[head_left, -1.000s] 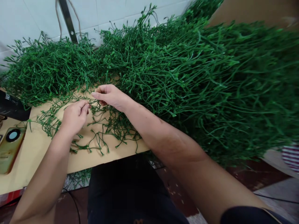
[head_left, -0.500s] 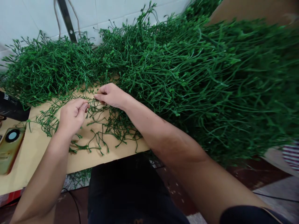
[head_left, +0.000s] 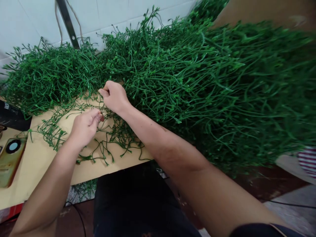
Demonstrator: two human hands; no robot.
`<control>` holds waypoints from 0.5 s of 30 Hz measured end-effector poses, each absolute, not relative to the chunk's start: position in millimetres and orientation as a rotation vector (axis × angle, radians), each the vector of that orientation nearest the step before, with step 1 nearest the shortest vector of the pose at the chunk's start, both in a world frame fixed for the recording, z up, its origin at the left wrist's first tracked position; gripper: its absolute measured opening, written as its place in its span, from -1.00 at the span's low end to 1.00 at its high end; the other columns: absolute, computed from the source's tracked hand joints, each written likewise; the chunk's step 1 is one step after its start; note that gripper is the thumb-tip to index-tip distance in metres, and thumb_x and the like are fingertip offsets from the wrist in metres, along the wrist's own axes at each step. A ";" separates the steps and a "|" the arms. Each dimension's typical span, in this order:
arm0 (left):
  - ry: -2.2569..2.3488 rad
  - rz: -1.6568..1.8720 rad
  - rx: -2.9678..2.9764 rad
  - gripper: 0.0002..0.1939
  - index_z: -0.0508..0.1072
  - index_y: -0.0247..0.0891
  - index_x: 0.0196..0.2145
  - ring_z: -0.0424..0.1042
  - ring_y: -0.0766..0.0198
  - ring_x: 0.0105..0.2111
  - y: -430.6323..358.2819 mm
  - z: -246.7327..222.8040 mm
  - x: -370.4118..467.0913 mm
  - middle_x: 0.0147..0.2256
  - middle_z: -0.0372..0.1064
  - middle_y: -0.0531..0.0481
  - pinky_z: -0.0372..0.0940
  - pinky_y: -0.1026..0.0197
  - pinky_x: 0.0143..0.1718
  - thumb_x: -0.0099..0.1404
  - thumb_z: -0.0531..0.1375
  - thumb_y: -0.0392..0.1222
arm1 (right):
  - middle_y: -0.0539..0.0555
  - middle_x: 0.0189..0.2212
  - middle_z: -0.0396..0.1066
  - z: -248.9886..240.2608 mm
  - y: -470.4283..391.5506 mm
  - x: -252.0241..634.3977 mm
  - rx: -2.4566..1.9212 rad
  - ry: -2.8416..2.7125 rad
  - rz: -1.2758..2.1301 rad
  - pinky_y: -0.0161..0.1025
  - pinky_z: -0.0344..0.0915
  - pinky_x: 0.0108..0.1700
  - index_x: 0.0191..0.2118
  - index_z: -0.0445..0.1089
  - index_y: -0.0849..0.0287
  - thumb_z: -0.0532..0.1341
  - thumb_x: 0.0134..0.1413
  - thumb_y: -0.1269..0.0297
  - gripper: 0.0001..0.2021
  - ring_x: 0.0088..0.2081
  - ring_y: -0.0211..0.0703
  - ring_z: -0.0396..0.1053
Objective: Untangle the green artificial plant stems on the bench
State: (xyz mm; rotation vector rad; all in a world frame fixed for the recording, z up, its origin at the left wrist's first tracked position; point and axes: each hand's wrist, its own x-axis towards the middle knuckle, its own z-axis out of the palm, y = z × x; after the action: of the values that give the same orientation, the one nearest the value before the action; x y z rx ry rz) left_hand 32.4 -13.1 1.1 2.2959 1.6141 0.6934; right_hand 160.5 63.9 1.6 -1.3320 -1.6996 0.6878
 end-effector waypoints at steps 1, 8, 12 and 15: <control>1.583 0.681 2.284 -0.73 0.32 -0.23 -0.50 0.18 0.33 -0.59 -14.0 1.4 32.8 -0.65 0.19 0.09 0.05 0.28 -0.52 0.25 -0.05 -0.13 | -0.06 -0.60 0.04 1.6 65.5 160.6 -1.345 -1.674 0.702 -0.27 -0.03 -0.31 -0.61 0.01 0.16 0.15 0.08 0.38 -0.67 -0.47 -0.32 0.00; 1.471 0.774 2.168 -0.70 0.31 -0.24 -0.52 0.25 0.36 -0.57 -18.5 0.5 31.0 -0.63 0.24 0.10 0.16 0.28 -0.45 0.30 -0.04 -0.09 | -0.09 -0.60 0.08 -2.3 69.9 161.6 -1.095 -1.574 1.001 -0.34 0.04 -0.38 -0.55 0.09 0.18 0.09 0.14 0.35 -0.74 -0.51 -0.39 0.05; 1.532 0.740 2.309 -0.69 0.38 -0.25 -0.49 0.32 0.31 -0.43 -14.5 -1.9 27.1 -0.48 0.36 0.02 0.19 0.23 -0.36 0.29 0.00 -0.06 | -0.11 -0.61 0.08 -4.0 66.3 162.5 -0.992 -1.535 1.126 -0.37 0.05 -0.43 -0.50 0.12 0.19 0.09 0.15 0.29 -0.78 -0.54 -0.42 0.07; 1.676 1.168 2.265 -0.70 0.38 -0.24 -0.47 0.31 0.30 -0.42 -15.9 2.2 20.4 -0.49 0.32 0.02 0.19 0.20 -0.36 0.29 0.02 -0.05 | -0.11 -0.61 0.10 -3.5 62.9 163.4 -0.976 -1.596 1.075 -0.37 0.03 -0.43 -0.50 0.13 0.19 0.14 0.10 0.27 -0.77 -0.53 -0.42 0.06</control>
State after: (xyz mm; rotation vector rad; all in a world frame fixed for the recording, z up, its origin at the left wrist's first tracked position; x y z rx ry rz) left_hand 20.4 -15.9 2.2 2.2655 1.6762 1.1682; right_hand 163.4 62.9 -3.5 -0.9763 -1.5960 1.0748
